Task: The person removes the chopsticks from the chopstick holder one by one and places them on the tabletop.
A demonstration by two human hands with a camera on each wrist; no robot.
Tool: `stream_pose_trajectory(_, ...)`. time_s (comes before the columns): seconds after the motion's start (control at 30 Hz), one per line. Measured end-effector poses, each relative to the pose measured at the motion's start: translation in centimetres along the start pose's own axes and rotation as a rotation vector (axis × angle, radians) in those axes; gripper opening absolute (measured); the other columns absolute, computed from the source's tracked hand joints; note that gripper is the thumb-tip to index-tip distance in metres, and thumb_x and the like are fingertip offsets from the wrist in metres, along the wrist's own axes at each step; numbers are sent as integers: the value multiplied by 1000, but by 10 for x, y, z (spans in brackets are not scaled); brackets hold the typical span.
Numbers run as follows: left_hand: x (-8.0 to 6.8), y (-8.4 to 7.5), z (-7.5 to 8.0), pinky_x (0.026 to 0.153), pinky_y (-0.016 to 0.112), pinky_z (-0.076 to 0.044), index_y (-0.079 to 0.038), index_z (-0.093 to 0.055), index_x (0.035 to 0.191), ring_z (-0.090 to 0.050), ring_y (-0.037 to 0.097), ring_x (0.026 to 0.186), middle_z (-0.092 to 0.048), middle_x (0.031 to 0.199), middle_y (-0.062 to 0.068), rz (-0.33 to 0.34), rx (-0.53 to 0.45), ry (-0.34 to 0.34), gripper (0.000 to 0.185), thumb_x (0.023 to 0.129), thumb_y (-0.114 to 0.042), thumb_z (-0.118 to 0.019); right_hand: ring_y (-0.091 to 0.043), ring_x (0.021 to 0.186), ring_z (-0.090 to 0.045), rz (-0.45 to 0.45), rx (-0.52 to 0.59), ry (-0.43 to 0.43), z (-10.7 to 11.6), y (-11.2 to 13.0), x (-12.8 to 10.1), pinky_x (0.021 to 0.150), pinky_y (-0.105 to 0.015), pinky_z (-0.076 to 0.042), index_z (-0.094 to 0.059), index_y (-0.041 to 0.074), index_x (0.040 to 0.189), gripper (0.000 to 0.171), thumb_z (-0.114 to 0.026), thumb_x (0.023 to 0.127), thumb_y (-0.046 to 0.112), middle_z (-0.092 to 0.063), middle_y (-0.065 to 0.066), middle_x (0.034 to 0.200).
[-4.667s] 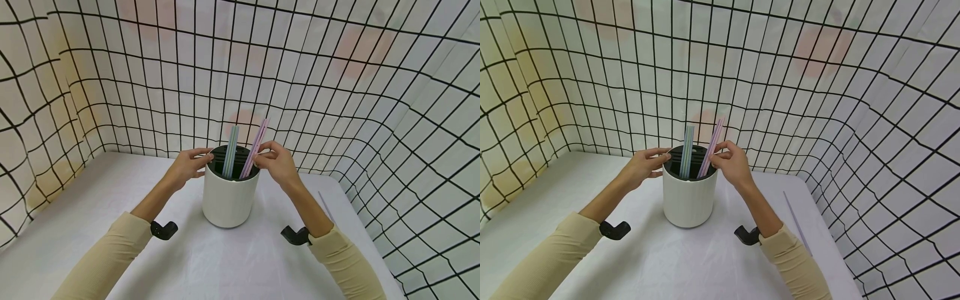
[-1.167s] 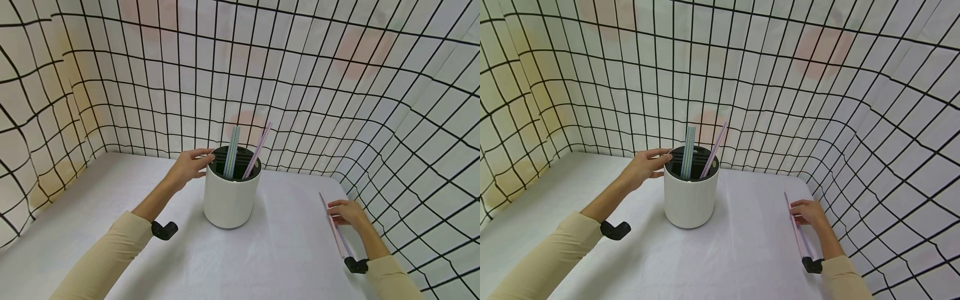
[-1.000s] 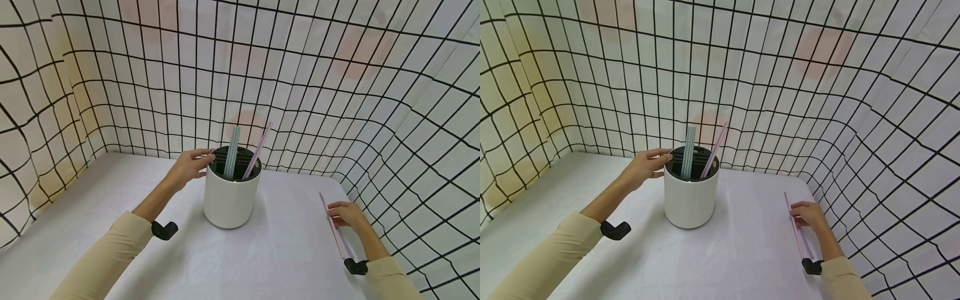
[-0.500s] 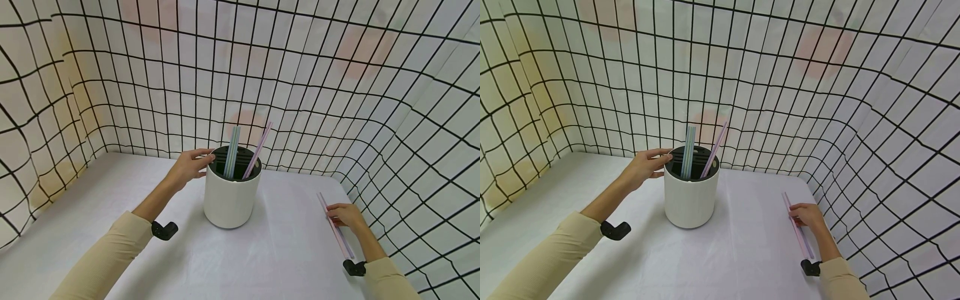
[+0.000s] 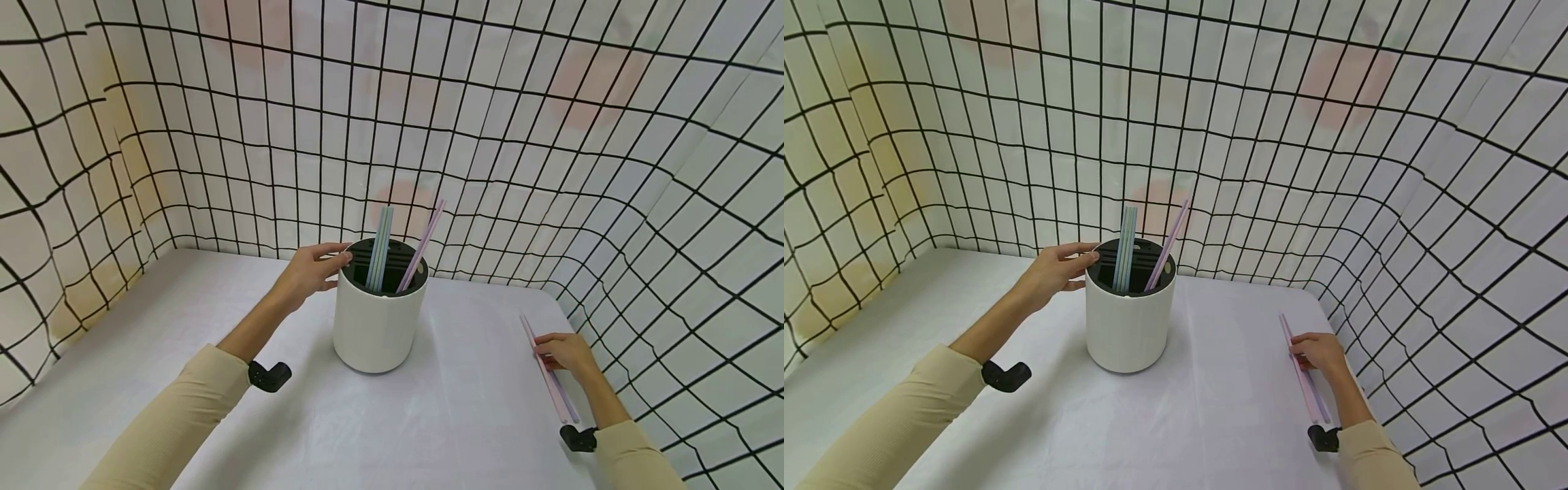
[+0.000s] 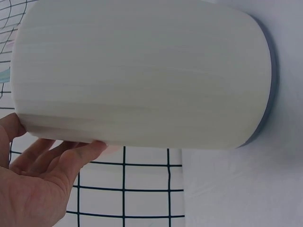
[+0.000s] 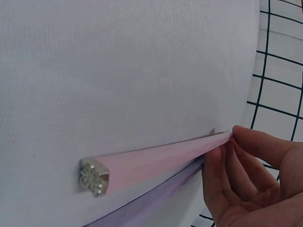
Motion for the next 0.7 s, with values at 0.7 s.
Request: stream_pose_trajectory(0.7, -1, 1, 1, 106, 44, -55, -14, -55, 147, -56, 28, 135, -56, 146, 13, -9, 6, 3, 49, 103, -34, -61, -14, 76, -68, -5, 7, -32, 5, 3, -4, 64, -27, -64, -63, -17, 121, 38, -67, 92, 6, -74, -14, 93)
Point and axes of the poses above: each hand's wrist, its own x-axis towards the middle knuckle, its own z-axis out of the back of the hand, y = z × x, the point moved 10 cm from there along x, towards the middle knuckle
